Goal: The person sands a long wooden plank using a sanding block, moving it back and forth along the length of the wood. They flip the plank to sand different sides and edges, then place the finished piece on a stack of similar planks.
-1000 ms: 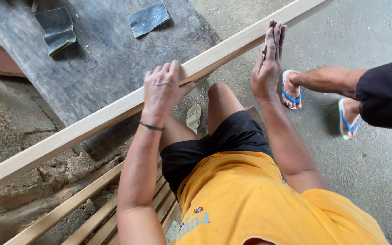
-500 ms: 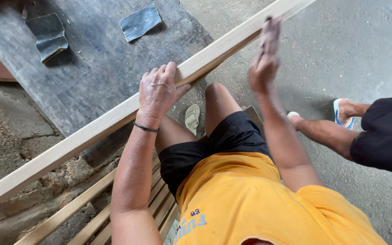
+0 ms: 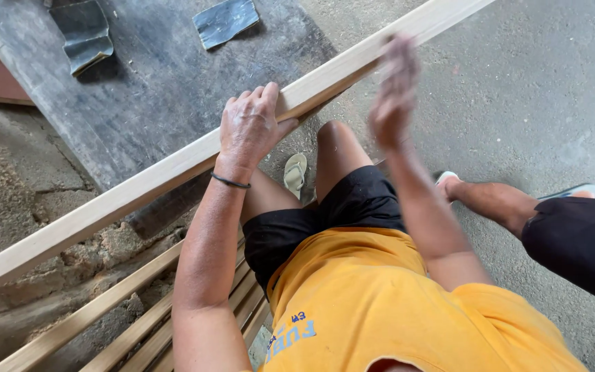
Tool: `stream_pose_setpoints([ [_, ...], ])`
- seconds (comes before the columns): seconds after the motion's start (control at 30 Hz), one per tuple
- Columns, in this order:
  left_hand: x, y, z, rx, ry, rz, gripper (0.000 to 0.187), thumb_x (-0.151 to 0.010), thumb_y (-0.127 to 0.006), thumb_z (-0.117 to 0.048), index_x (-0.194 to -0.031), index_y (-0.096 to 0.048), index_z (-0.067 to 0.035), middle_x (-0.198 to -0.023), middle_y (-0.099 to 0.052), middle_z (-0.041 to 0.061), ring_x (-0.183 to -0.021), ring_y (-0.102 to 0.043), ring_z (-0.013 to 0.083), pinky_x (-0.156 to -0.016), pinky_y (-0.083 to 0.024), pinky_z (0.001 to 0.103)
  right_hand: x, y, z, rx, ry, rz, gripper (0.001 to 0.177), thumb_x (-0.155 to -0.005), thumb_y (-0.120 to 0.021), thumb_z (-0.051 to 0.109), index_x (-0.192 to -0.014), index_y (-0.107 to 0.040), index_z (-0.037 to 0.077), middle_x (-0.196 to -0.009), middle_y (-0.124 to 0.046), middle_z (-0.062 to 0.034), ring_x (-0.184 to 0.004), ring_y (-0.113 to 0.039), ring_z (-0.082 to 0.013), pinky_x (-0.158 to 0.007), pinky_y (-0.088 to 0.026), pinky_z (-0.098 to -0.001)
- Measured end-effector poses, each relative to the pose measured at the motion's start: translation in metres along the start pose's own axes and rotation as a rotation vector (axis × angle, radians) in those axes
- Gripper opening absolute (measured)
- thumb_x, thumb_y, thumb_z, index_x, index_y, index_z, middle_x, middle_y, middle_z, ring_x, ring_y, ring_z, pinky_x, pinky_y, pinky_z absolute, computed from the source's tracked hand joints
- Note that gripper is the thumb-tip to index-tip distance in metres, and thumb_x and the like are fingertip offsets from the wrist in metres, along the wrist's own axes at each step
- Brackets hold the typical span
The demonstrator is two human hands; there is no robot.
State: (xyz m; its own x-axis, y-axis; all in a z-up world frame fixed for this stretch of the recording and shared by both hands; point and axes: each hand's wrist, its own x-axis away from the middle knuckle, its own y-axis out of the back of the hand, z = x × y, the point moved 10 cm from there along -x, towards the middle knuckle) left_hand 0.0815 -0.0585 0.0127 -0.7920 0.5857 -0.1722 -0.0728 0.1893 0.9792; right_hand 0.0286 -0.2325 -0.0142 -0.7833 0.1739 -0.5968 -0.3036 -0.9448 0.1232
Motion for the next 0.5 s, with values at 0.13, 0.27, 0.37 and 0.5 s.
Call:
stream_pose_setpoints([
  [0.13,0.000,0.000,0.000,-0.007,0.011,-0.003,0.050,-0.059,-0.073,-0.049,-0.078,-0.044,-0.013,-0.070,-0.055,0.002,-0.064,-0.054,0.0236,-0.057,-0.041,0.035,-0.016,0.071,-0.039,0.721,-0.169,-0.233,0.035,-0.096,-0.023,0.004,-0.132,-0.024,0.007,-0.138,-0.019,-0.0092,-0.132,-0.019,-0.0239,-0.115,-0.020,-0.0376],
  [0.27,0.001,0.002,-0.001,0.007,0.001,-0.039,0.051,-0.058,-0.073,-0.049,-0.080,-0.045,-0.013,-0.071,-0.054,0.001,-0.065,-0.054,0.0234,-0.055,-0.039,0.036,0.003,-0.015,0.015,-0.246,-0.264,-0.178,0.048,-0.090,-0.018,-0.008,-0.134,-0.004,0.006,-0.143,-0.010,-0.0118,-0.137,-0.013,-0.0221,-0.118,-0.009,-0.0307],
  [0.37,0.000,0.001,-0.001,0.024,0.007,-0.038,0.049,-0.060,-0.073,-0.045,-0.083,-0.047,-0.012,-0.072,-0.055,0.001,-0.064,-0.054,0.0229,-0.056,-0.040,0.036,0.018,-0.039,0.015,0.780,0.046,0.192,0.044,-0.088,-0.031,-0.007,-0.131,-0.022,-0.001,-0.138,-0.022,-0.0112,-0.131,-0.015,-0.0210,-0.108,0.003,-0.0367],
  [0.5,0.001,0.003,-0.001,0.005,-0.007,-0.058,0.050,-0.058,-0.074,-0.046,-0.083,-0.045,-0.013,-0.072,-0.054,0.001,-0.065,-0.054,0.0225,-0.056,-0.039,0.035,-0.015,0.039,-0.011,0.778,-0.049,-0.019,0.046,-0.089,-0.028,-0.012,-0.131,-0.026,0.004,-0.138,-0.029,-0.0090,-0.131,-0.019,-0.0161,-0.107,0.004,-0.0275],
])
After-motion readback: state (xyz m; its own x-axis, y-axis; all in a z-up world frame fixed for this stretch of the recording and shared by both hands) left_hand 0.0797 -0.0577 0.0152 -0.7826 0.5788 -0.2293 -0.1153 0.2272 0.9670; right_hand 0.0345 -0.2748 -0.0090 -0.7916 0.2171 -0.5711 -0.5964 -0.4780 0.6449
